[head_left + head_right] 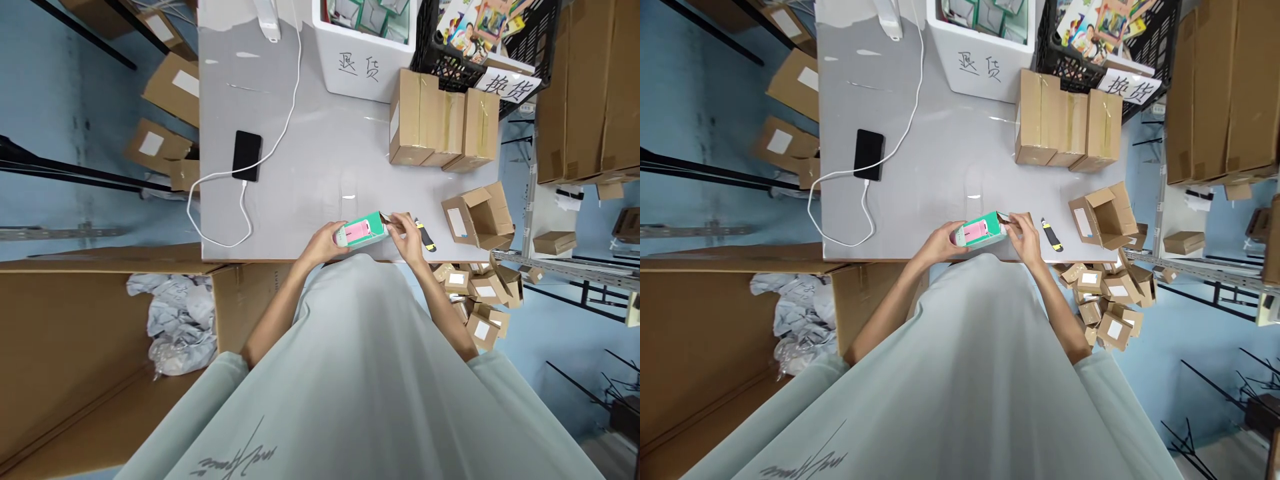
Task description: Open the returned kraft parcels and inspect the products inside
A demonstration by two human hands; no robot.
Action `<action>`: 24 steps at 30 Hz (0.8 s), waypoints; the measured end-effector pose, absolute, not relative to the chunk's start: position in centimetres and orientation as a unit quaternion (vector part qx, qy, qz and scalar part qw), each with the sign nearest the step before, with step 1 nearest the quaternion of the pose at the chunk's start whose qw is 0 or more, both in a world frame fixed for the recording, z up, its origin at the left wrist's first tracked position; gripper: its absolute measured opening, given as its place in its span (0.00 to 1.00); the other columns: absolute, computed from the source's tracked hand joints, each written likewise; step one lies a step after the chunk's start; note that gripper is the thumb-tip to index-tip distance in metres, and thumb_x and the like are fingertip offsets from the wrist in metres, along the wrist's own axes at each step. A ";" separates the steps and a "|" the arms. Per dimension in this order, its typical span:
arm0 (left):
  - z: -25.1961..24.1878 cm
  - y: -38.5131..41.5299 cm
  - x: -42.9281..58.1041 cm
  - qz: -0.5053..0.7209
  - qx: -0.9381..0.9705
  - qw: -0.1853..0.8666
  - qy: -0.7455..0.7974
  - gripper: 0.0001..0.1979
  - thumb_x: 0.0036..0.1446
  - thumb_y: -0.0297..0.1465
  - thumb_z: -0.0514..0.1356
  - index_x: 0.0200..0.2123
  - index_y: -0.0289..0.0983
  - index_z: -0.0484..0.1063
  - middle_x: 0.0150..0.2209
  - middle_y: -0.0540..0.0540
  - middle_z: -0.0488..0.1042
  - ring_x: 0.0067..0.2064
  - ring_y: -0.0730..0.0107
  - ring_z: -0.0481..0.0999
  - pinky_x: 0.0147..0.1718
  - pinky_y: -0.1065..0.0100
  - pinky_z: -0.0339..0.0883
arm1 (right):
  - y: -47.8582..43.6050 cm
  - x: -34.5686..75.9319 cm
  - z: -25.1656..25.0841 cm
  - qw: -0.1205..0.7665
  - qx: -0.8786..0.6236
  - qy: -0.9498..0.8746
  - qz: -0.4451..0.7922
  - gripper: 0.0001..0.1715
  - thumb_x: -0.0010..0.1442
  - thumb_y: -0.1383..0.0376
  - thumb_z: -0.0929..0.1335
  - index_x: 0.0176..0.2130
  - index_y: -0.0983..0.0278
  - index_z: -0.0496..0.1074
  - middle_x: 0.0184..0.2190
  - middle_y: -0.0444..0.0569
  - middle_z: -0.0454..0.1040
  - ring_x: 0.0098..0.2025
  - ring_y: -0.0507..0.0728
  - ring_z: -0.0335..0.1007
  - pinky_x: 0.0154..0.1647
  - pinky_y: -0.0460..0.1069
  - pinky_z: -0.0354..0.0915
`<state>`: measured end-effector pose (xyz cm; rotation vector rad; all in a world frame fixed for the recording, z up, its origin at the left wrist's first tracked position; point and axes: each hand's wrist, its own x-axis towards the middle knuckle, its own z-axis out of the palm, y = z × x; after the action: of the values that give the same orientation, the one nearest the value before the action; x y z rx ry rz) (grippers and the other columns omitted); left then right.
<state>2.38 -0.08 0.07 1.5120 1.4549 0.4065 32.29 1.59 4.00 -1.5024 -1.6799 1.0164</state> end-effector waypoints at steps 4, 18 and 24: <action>-0.3 -0.1 2.2 0.182 0.616 0.486 0.593 0.44 0.48 0.41 0.74 0.70 0.39 0.78 0.65 0.39 0.82 0.63 0.44 0.82 0.67 0.52 0.75 | 1.6 32.4 4.3 0.303 -0.553 -0.670 0.393 0.27 0.79 0.40 0.67 0.54 0.52 0.86 0.60 0.58 0.83 0.67 0.70 0.77 0.79 0.71 0.68; 0.0 0.0 1.7 0.192 0.644 0.462 0.579 0.41 0.51 0.38 0.76 0.70 0.41 0.78 0.63 0.40 0.81 0.64 0.43 0.81 0.68 0.51 0.74 | 2.1 31.4 4.4 0.372 -0.614 -0.487 0.498 0.40 0.60 0.28 0.77 0.49 0.57 0.77 0.53 0.57 0.84 0.60 0.66 0.82 0.67 0.61 0.79; 0.1 0.1 1.5 0.185 0.650 0.455 0.580 0.41 0.52 0.37 0.74 0.70 0.43 0.78 0.63 0.41 0.81 0.64 0.43 0.80 0.68 0.51 0.74 | 1.4 29.5 4.4 0.367 -0.611 -0.454 0.535 0.42 0.54 0.29 0.81 0.48 0.56 0.74 0.60 0.57 0.81 0.67 0.68 0.80 0.67 0.63 0.81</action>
<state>1.54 0.13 0.10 1.6036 1.4297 0.4570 29.46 1.44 4.38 -1.5692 -1.1660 1.3739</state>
